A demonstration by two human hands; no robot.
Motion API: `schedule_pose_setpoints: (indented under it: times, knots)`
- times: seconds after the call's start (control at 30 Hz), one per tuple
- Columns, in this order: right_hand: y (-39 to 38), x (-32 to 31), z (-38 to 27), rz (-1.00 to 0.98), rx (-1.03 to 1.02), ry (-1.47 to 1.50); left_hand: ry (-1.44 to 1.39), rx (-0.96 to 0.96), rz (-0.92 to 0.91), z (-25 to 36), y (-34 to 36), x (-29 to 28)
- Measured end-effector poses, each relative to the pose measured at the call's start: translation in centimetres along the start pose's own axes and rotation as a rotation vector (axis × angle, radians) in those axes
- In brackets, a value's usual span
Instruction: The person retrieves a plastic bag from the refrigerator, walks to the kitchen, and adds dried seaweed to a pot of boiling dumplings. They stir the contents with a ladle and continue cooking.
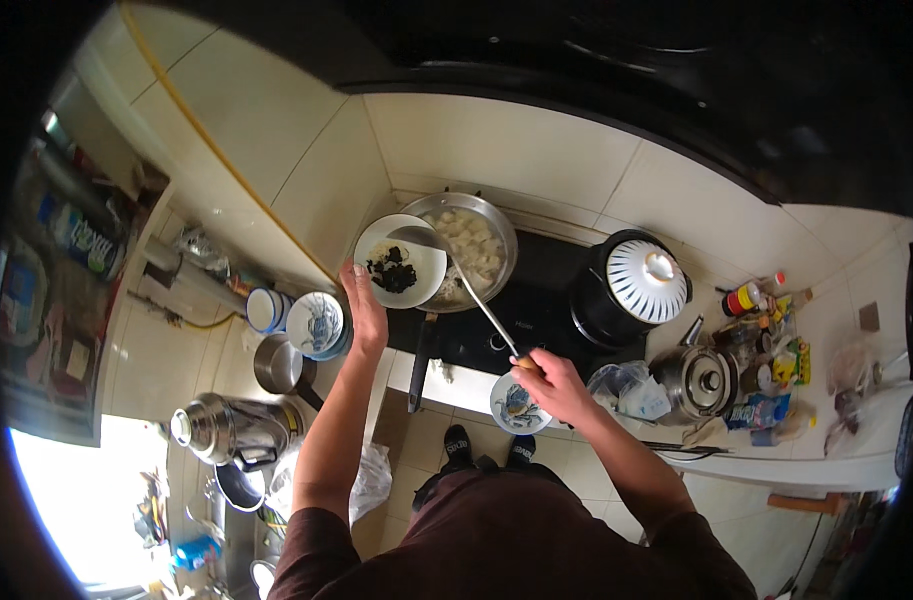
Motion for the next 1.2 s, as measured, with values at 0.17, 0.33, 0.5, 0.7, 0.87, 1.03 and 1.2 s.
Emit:
schedule_pose_setpoints:
  times: [0.17,0.33,0.5,0.7,0.87,1.03,1.2]
  knots:
    - [2.5,0.0,0.2,0.211,-0.236,-0.382,0.010,0.064,-0.086,0.9,1.4,4.2]
    - [4.4,1.5,-0.1,0.289,-0.255,-0.592,0.107,0.077,-0.088,-0.4,2.6,5.0]
    - [4.2,0.8,-0.8,0.265,-0.263,-0.708,0.008,0.129,-0.120,-1.6,5.3,4.5]
    - [7.4,0.5,-1.5,0.355,-0.212,-0.793,0.226,0.429,-0.273,-1.4,9.1,5.6]
    - [9.5,1.5,-0.1,0.390,-0.188,-0.803,0.288,0.477,-0.306,-1.0,11.3,6.8]
    - [9.1,1.1,0.4,0.341,-0.142,-0.835,0.341,0.535,-0.338,-1.6,12.6,7.1]
    - [6.7,-1.6,0.4,0.344,-0.103,-0.935,0.655,0.768,-0.430,-0.4,12.7,7.6]
Point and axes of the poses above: each hand's wrist, its own y-axis towards the middle knuckle, its own x-axis out of the palm, z = x × y, the point moved 3 cm from there along y, towards the middle knuckle, and after that the axes turned 1 degree about x, right-handed, at the moved point
